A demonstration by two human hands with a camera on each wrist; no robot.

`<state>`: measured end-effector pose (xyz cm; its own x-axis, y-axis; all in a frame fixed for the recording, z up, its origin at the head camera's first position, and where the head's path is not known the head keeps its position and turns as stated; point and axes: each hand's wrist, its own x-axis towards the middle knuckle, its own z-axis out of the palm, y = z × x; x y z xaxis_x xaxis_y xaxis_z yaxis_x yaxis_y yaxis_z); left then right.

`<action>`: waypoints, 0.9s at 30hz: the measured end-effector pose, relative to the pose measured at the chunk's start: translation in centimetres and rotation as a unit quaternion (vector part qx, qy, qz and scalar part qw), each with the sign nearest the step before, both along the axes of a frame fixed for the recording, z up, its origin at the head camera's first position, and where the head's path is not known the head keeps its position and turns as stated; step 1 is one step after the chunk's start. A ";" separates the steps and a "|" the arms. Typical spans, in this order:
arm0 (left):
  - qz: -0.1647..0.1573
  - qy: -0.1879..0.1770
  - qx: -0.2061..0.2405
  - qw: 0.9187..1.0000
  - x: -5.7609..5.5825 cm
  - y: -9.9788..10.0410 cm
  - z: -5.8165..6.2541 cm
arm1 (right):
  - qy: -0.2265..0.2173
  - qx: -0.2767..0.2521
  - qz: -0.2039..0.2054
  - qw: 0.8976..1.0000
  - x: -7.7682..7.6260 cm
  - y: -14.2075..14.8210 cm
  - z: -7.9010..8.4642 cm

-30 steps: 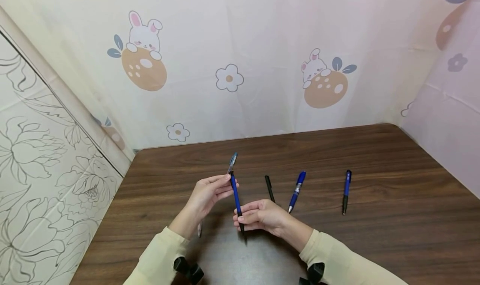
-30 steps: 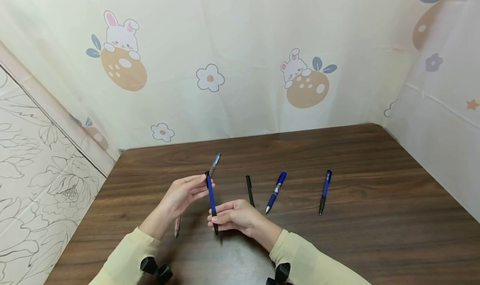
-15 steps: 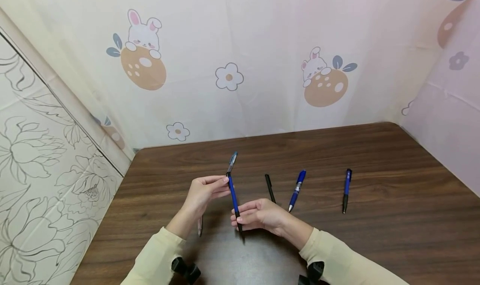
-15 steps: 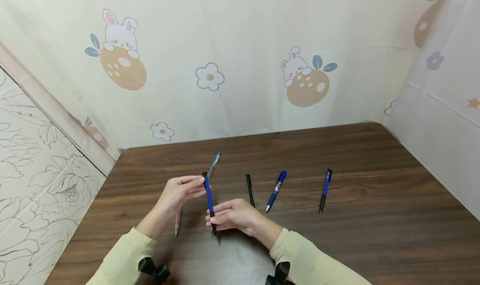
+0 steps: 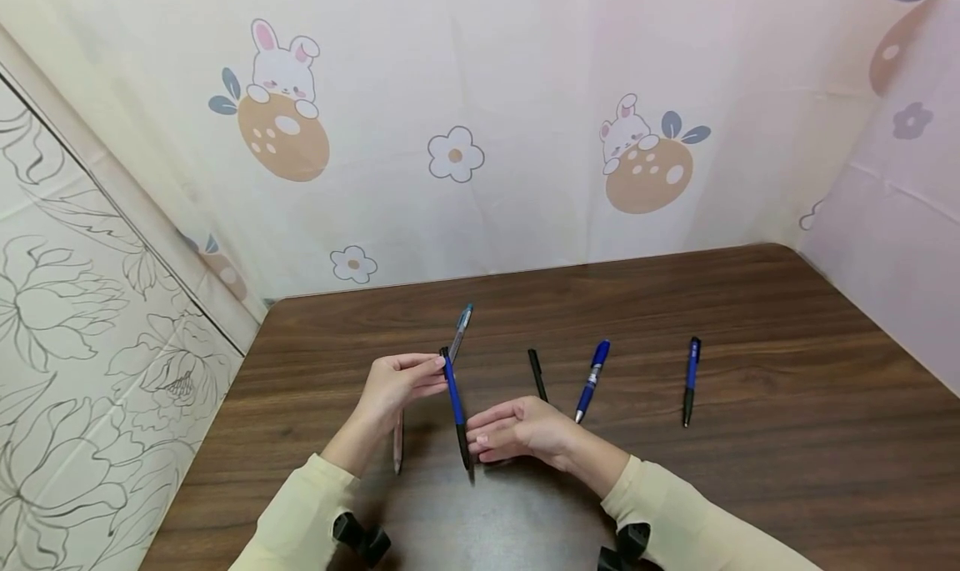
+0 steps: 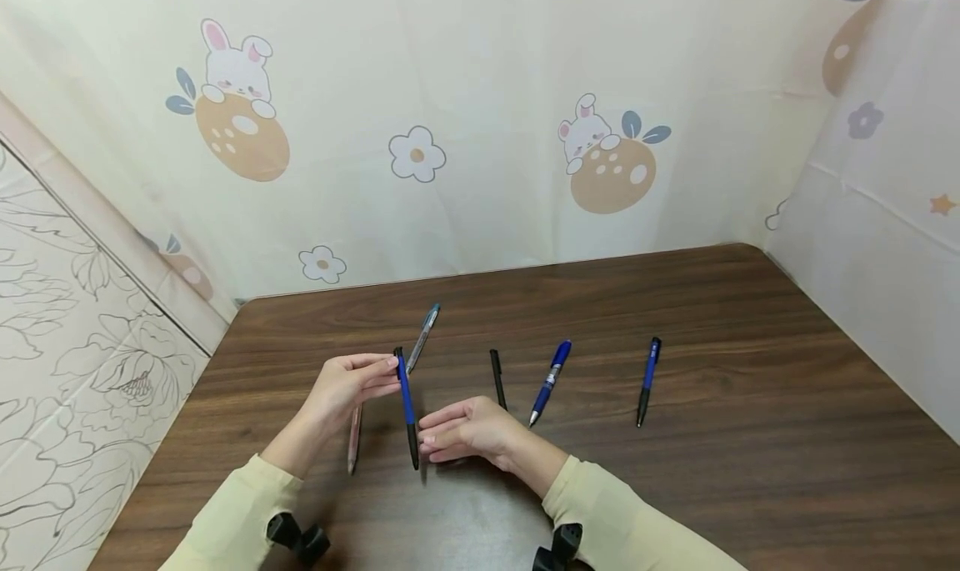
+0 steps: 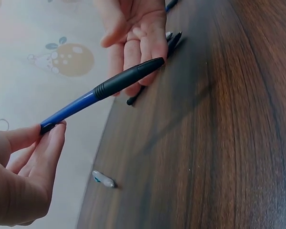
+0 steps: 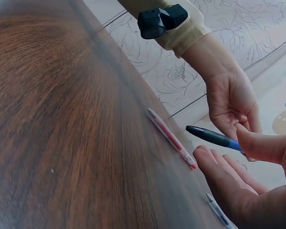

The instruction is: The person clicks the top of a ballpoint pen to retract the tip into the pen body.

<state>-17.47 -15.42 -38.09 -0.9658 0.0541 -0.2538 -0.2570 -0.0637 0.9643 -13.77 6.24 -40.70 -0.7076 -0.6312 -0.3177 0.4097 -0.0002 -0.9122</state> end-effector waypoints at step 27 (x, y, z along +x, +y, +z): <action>0.039 -0.046 -0.064 0.996 -0.9 -1.3 -1.7 | 0.026 0.018 -0.023 0.999 -0.3 2.7 0.6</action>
<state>-18.37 -16.68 -39.75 -0.9379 -0.0583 -0.3420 -0.3443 0.0350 0.9382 -14.05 8.90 -40.05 -0.7516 -0.5866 -0.3018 0.3624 0.0151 -0.9319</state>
